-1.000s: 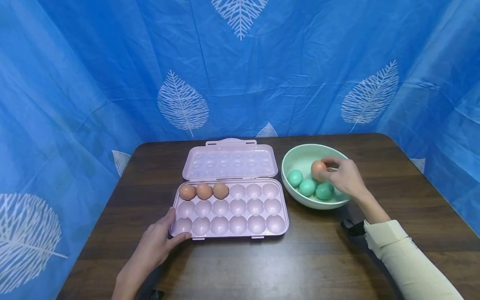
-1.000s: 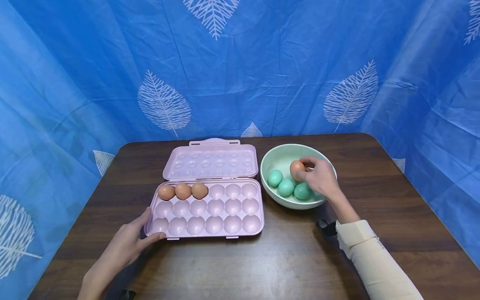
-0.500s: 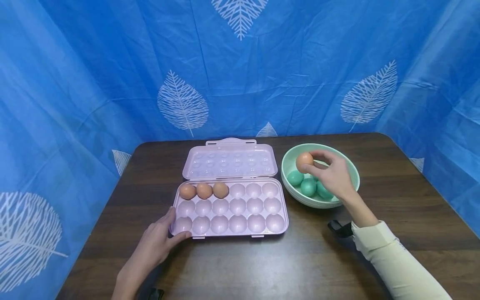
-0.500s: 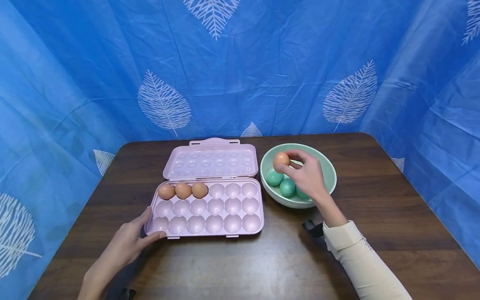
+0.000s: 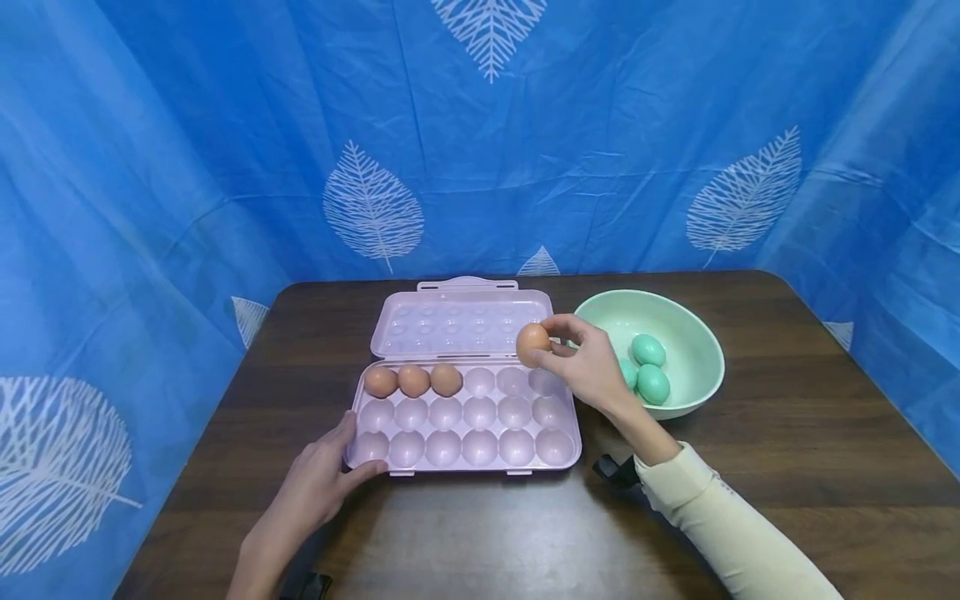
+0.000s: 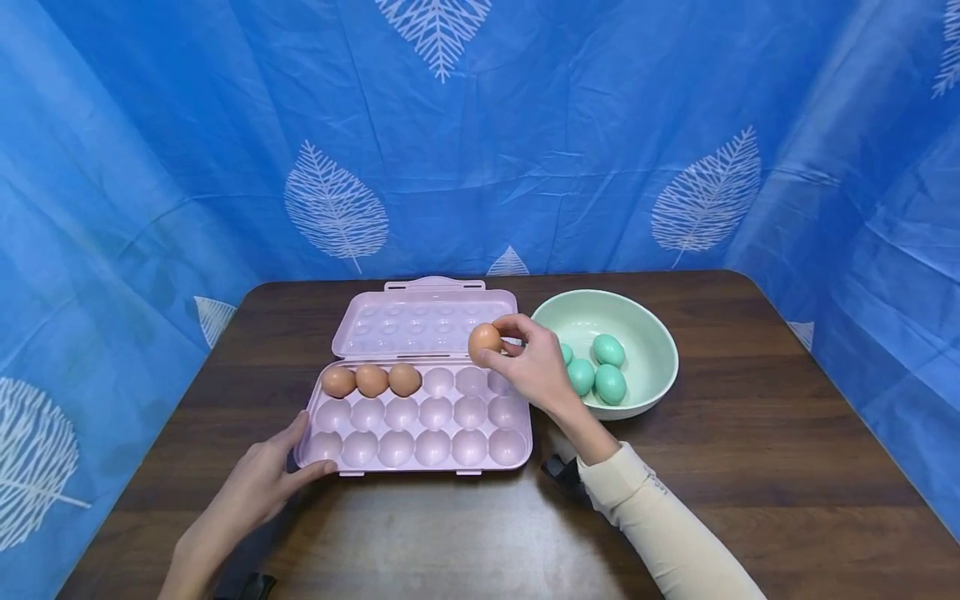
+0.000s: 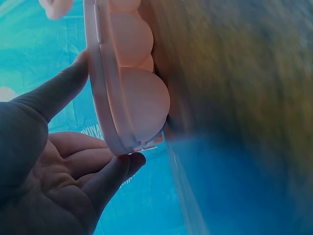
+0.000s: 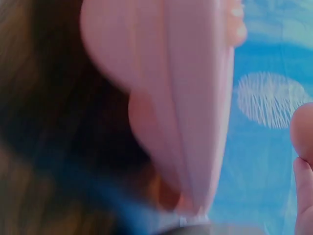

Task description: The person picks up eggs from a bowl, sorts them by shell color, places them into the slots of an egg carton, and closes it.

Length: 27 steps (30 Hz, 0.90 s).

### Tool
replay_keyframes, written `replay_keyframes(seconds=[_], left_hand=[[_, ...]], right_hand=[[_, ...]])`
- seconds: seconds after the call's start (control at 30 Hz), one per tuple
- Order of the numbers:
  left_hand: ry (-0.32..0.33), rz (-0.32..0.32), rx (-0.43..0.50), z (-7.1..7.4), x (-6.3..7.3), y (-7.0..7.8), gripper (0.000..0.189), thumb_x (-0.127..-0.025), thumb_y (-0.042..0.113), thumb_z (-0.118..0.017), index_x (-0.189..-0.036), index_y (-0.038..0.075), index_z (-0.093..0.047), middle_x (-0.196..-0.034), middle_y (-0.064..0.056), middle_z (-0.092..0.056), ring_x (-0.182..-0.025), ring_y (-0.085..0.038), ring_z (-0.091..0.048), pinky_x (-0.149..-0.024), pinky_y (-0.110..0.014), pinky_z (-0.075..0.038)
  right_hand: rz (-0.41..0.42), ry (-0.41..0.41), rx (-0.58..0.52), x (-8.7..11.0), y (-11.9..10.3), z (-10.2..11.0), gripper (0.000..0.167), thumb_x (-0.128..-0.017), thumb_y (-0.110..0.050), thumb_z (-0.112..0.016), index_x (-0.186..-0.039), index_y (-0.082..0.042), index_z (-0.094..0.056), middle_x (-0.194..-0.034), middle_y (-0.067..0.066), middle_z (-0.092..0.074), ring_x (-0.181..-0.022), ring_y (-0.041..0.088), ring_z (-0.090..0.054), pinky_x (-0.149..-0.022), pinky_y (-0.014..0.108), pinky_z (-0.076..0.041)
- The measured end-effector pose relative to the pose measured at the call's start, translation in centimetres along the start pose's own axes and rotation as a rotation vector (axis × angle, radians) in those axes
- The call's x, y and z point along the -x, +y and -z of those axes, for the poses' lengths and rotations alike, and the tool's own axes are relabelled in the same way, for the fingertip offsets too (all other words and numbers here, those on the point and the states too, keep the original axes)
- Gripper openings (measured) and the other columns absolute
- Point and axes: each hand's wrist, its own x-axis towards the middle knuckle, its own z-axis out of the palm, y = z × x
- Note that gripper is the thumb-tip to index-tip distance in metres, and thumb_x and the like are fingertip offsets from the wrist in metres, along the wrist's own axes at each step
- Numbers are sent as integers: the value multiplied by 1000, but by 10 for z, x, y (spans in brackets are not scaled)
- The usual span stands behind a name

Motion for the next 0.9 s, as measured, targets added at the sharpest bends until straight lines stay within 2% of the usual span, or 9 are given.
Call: replay_keyframes(seconds=[0.2, 0.4, 0.5, 0.77, 0.9], left_hand=[[-2, 8, 6, 0, 0, 0, 97, -86, 47, -72, -148, -13, -27, -151, -32, -29, -137, -47, -33, -106, -56, -34], [-12, 14, 2, -1, -1, -1, 98, -86, 47, -72, -149, -12, -26, -152, -31, -28, -137, -47, -33, -107, -56, -33], [-10, 16, 0, -1, -1, -1, 99, -86, 49, -72, -149, -12, -26, -152, -32, -28, -137, -47, -33, -107, -56, -33], [52, -51, -7, -3, 0, -4, 92, -86, 38, -75, -147, -13, -30, -149, -33, -33, -135, -47, -37, -106, -57, -35], [58, -55, -2, -4, 0, -5, 92, -86, 38, -76, -147, -13, -30, -148, -33, -34, -135, -47, -37, -106, -57, -35]], right_hand=[[-26, -75, -53, -7, 7, -31, 39, -78, 0, -78, -113, 9, -63, -110, 21, -65, -106, 31, -63, -92, 31, -53], [-112, -152, -38, -4, 17, -47, 38, -79, -4, -79, -113, 4, -64, -110, 17, -66, -104, 29, -66, -92, 33, -54], [-109, -177, -46, -2, 19, -55, 36, -79, -3, -78, -111, 4, -64, -110, 16, -66, -105, 29, -66, -91, 31, -54], [-120, -193, -24, -1, 25, -72, 35, -80, -2, -77, -112, 4, -63, -111, 16, -66, -108, 29, -65, -95, 34, -52], [-139, -179, -28, -2, 29, -76, 37, -79, -2, -79, -112, 3, -63, -111, 15, -66, -108, 29, -65, -96, 35, -52]])
